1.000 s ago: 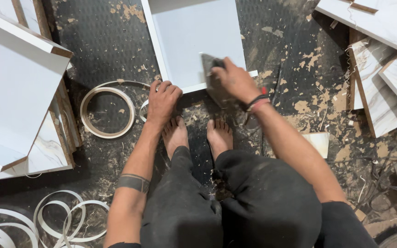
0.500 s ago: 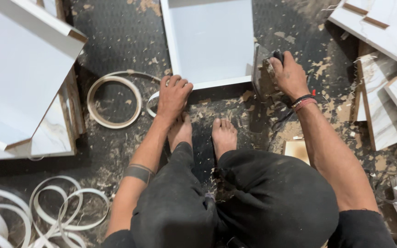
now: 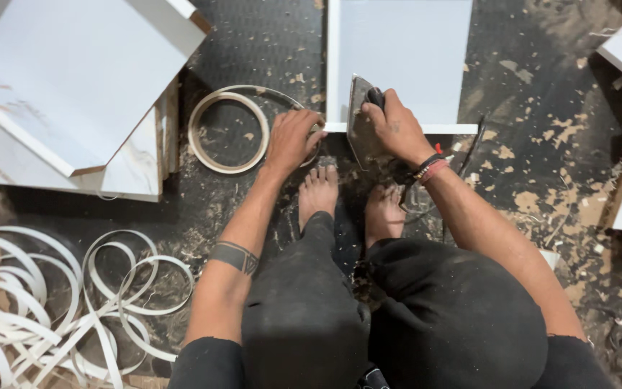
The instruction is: The person sits on the workshop floor and applies white edge banding tape to the front edges of a white drawer box. They press the tape onto an edge with a hand-held iron, run the iron along the edge to bond it, then press and align the banding by hand and move to the next edge of the box.
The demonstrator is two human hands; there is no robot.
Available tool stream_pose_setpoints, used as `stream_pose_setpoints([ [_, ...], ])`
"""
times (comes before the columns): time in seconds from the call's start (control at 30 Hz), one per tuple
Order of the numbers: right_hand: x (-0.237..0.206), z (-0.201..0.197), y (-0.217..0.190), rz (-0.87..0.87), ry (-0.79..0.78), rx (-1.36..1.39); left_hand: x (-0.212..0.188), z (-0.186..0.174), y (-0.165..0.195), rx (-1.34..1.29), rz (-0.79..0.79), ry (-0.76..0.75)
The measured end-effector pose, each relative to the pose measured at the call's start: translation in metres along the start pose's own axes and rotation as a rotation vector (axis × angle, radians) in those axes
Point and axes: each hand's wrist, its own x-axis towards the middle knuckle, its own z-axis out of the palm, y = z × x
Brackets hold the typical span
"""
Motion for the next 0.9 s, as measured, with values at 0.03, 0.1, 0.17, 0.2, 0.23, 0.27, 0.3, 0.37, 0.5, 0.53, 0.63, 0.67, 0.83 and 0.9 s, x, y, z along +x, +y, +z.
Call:
stream_pose_setpoints([
  [0.03, 0.002, 0.005, -0.005, 0.004, -0.015, -0.002, -0.001, -0.003, -0.002, -0.033, -0.011, 0.005],
  [0.1, 0.004, 0.012, -0.014, 0.012, -0.032, -0.003, -0.001, -0.006, -0.005, -0.081, -0.108, 0.019],
  [0.17, 0.006, 0.016, -0.021, 0.014, -0.037, -0.005, 0.001, -0.006, -0.008, -0.112, -0.191, 0.001],
  [0.2, 0.006, 0.017, -0.024, 0.012, -0.037, -0.007, 0.002, -0.005, -0.009, -0.121, -0.228, -0.024],
  [0.23, 0.006, 0.018, -0.026, 0.008, -0.036, -0.008, 0.004, -0.003, -0.011, -0.128, -0.266, -0.048],
  [0.27, 0.006, 0.018, -0.027, -0.001, -0.034, -0.002, 0.006, -0.001, -0.014, -0.103, -0.275, -0.063],
  [0.3, 0.006, 0.018, -0.028, -0.01, -0.033, 0.003, 0.008, 0.002, -0.016, -0.079, -0.284, -0.08],
  [0.37, 0.006, 0.017, -0.029, -0.02, -0.033, 0.005, 0.011, 0.009, -0.02, -0.069, -0.33, -0.109],
  [0.5, 0.007, 0.019, -0.031, -0.023, -0.033, -0.018, 0.016, 0.019, -0.027, -0.105, -0.449, -0.162],
  [0.53, 0.007, 0.02, -0.032, -0.026, -0.036, -0.027, 0.017, 0.02, -0.028, -0.109, -0.479, -0.174],
  [0.63, 0.008, 0.022, -0.033, -0.046, -0.035, -0.034, 0.019, 0.022, -0.028, -0.092, -0.478, -0.164],
  [0.67, 0.008, 0.022, -0.034, -0.05, -0.036, -0.039, 0.02, 0.022, -0.027, -0.079, -0.487, -0.169],
  [0.83, 0.008, 0.024, -0.034, -0.073, -0.029, -0.057, 0.021, 0.027, -0.019, -0.004, -0.488, -0.134],
  [0.9, 0.009, 0.025, -0.034, -0.066, -0.027, -0.052, 0.021, 0.029, -0.017, -0.014, -0.485, -0.118],
])
